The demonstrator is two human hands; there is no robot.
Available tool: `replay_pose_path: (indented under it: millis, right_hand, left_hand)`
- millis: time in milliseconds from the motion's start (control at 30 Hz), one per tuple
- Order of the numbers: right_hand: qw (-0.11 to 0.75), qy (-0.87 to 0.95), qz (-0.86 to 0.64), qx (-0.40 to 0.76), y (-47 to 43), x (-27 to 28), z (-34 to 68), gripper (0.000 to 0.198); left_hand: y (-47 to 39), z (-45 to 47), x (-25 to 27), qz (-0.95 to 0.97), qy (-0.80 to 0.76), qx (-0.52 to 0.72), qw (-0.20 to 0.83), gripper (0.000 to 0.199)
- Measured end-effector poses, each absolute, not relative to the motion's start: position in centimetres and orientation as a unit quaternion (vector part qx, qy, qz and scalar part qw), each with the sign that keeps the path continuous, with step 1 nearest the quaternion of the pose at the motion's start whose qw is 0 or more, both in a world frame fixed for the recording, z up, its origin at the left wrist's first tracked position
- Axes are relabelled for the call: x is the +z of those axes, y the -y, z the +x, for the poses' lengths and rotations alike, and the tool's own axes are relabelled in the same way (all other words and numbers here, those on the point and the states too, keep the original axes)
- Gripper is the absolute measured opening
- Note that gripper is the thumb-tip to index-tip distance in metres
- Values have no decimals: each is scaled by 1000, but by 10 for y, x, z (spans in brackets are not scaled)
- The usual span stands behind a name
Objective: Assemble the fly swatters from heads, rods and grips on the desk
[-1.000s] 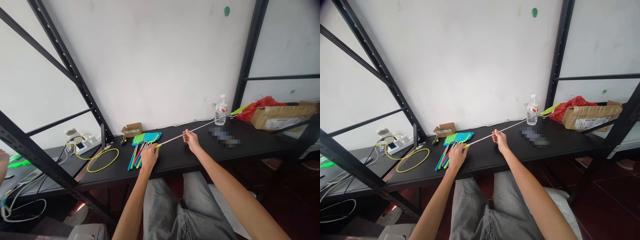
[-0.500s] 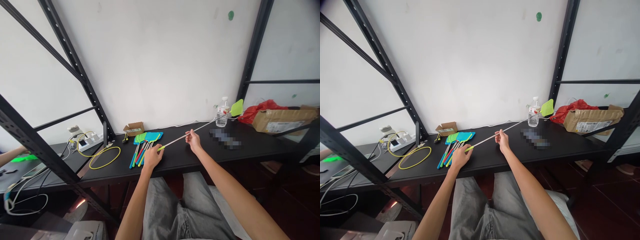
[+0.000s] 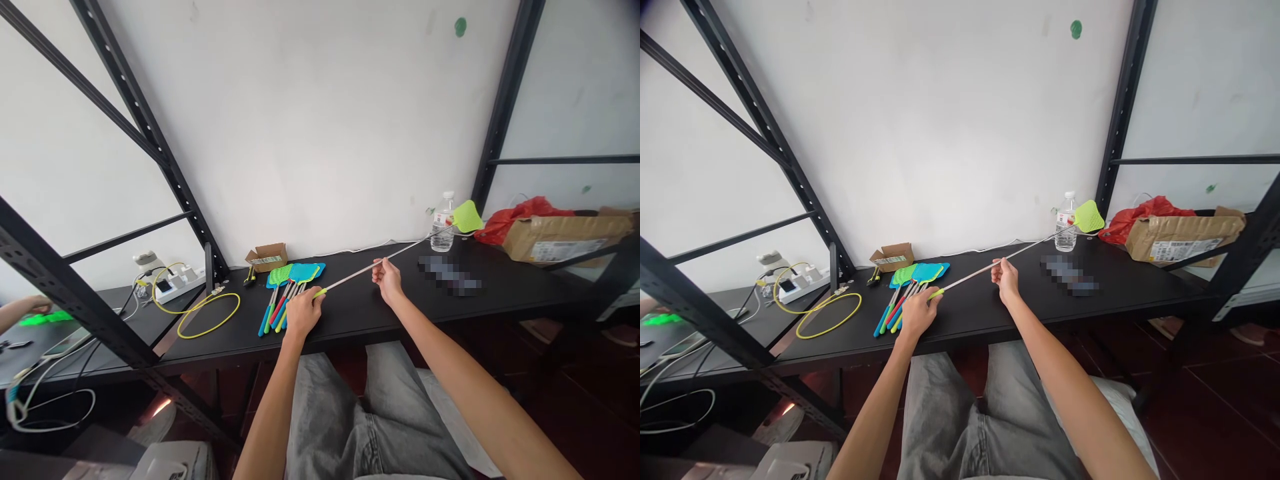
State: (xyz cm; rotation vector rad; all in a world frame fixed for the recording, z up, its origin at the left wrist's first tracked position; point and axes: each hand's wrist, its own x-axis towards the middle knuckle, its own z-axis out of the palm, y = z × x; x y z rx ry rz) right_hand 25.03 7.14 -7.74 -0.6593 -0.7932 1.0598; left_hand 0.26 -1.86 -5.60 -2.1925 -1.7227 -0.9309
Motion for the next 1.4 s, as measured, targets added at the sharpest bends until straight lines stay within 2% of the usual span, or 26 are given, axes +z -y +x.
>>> replay_pose_path:
  millis: [200, 433, 967, 1400]
  right_hand:
    - [642, 514, -338, 457, -63, -74, 242, 41]
    - [733, 362, -345, 461, -67, -73, 248, 38]
    - [703, 399, -334, 485, -66, -73, 250, 46]
    - [695, 407, -308, 506, -63, -74, 255, 41]
  left_hand:
    - [18, 2, -56, -743, 581, -319, 88, 28]
    - [18, 2, -56, -751, 579, -307, 83, 29]
    - [17, -1, -58, -754, 567, -322, 79, 26]
    - [17, -2, -59, -754, 570, -320, 61, 29]
